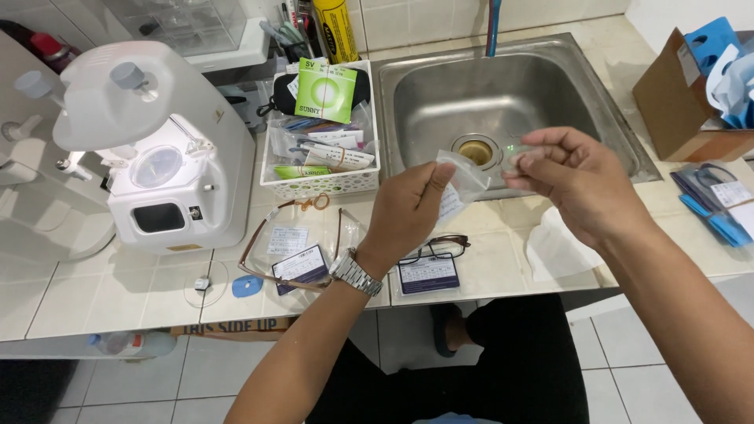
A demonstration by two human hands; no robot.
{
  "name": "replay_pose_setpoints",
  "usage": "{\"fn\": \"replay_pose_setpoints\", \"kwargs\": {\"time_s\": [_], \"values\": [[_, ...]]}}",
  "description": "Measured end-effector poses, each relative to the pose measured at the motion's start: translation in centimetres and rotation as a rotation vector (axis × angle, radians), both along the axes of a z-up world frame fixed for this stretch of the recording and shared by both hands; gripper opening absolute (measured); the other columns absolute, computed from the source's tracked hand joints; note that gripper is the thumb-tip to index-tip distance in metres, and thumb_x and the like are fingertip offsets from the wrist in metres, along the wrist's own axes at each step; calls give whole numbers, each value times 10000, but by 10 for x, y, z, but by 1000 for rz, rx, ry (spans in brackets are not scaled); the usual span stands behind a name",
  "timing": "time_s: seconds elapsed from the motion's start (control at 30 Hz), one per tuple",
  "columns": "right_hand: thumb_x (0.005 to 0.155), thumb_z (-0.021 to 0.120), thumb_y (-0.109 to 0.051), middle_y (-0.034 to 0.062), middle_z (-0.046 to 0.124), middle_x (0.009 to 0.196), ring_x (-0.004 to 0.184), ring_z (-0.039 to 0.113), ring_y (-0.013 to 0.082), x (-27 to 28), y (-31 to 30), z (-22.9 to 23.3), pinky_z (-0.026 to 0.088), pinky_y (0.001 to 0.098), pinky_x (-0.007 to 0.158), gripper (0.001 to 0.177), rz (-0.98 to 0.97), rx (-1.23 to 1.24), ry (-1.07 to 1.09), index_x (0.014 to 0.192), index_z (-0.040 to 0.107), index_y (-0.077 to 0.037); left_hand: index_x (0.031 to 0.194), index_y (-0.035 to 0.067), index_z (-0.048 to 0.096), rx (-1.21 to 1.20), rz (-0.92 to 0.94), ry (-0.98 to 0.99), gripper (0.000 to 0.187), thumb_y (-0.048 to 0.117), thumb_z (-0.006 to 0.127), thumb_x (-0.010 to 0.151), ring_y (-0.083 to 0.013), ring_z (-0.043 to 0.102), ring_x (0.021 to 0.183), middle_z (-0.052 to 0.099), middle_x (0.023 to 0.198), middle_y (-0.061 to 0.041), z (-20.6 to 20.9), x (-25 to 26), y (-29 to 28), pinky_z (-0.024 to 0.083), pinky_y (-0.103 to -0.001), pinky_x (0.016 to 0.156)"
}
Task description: The person unpacks contact lenses from sealed packages, wipes them with a tissue, and places them into a lens edger machine. They then handle blue lens holder cards and place lenses into clear containers on the counter.
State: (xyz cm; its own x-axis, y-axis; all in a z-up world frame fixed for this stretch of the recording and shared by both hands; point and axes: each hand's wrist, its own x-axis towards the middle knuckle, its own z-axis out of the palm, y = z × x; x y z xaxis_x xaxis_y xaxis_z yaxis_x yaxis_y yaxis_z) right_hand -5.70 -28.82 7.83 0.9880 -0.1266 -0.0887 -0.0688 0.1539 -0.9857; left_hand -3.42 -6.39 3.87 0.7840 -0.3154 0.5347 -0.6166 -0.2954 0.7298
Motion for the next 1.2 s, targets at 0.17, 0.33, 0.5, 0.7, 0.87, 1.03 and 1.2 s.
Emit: {"fn": "replay_pose_setpoints", "kwargs": {"time_s": [0.17,0.33,0.5,0.7,0.87,1.03,1.2], "values": [[963,646,44,126,753,975,888,716,194,-4,18,34,591,321,750,203,139,-214,-100,1155,633,-18,724,101,441,23,0,-129,444,348,394,1090,-130,376,526,392,603,10,5,-7,0,279,-321,487],[932,713,-64,83,745,925,867,687,147,-7,29,57,589,283,763,263,240,-566,1,1189,769,-53,793,87,530,25,-37,-179,429,346,371,1096,-134,426,549,449,641,1,16,-12,2,303,-311,488],[955,675,-122,35,738,1030,933,691,143,-16,38,88,559,290,871,434,283,-956,-334,1388,662,-127,1056,166,711,-186,-114,147,502,502,339,1073,-55,434,503,441,594,73,20,-13,1,312,-219,455],[985,686,-141,115,757,989,754,716,247,-25,46,92,543,406,720,310,203,-1307,-650,1284,736,-75,1170,139,692,-278,-50,189,507,513,370,1053,-39,413,488,422,574,78,34,-20,-4,324,-217,443],[970,673,-258,111,719,1172,720,660,261,-35,49,88,514,420,689,390,228,-1236,-583,1326,688,-101,1028,141,666,-327,-21,177,463,497,371,1058,-48,444,499,448,584,70,32,-21,-3,321,-225,440],[931,771,-252,19,724,822,772,661,174,-33,50,93,514,345,707,195,157,-1237,-256,1074,702,-139,1061,135,675,-311,-29,130,421,443,387,1078,-37,396,508,425,607,84,36,-23,3,292,-222,447],[1059,725,-15,112,709,744,604,700,151,-33,55,108,519,245,557,127,69,-854,-362,974,632,-23,1358,100,621,-261,-188,520,624,519,561,901,-80,595,696,700,900,-24,48,-20,12,438,-187,521]]}}
